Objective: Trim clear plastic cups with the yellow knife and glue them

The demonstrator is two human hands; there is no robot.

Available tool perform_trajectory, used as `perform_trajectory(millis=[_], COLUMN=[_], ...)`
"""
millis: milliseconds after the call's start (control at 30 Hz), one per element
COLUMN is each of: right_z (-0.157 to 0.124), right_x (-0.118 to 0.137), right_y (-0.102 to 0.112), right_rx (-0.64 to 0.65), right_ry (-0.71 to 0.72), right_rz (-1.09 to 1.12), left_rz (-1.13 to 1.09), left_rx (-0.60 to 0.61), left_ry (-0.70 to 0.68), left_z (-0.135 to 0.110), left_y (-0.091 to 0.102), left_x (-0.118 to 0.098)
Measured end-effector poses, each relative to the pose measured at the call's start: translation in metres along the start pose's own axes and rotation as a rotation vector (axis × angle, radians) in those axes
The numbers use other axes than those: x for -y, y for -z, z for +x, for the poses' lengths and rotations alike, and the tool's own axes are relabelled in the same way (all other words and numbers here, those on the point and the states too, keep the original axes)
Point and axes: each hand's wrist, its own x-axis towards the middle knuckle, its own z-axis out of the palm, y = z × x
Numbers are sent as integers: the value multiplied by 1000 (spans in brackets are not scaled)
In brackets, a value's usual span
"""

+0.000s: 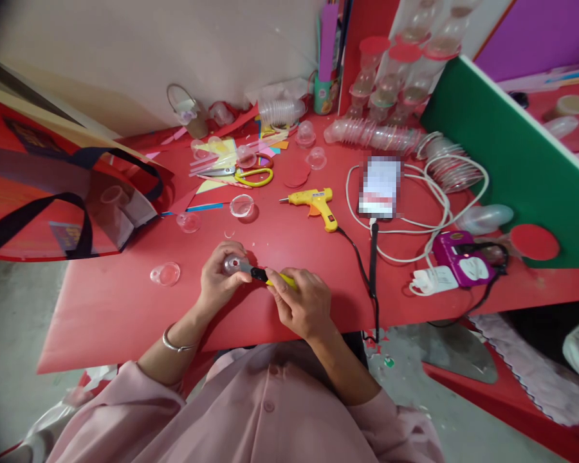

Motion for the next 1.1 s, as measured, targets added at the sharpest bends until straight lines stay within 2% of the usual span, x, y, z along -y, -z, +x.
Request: perform_trajectory(millis=[233, 767, 900, 1000, 1100], right_z=[-1, -1, -2, -3, -4], right_x=[0, 0, 0, 0, 0], right_y=[0, -1, -2, -3, -3], right_rx=[5, 29, 15, 11, 8], right_ry=[6, -7, -6, -9, -16], right_rz=[10, -9, -29, -49, -69], left_rz=[-26, 469, 515, 537, 558], left_rx=[26, -89, -118, -129, -141], left_ry=[79, -330, -420, -433, -372], left_z=[-2, 2, 3, 2, 1], left_y=[2, 10, 11, 10, 9], left_x=[6, 7, 8, 8, 8])
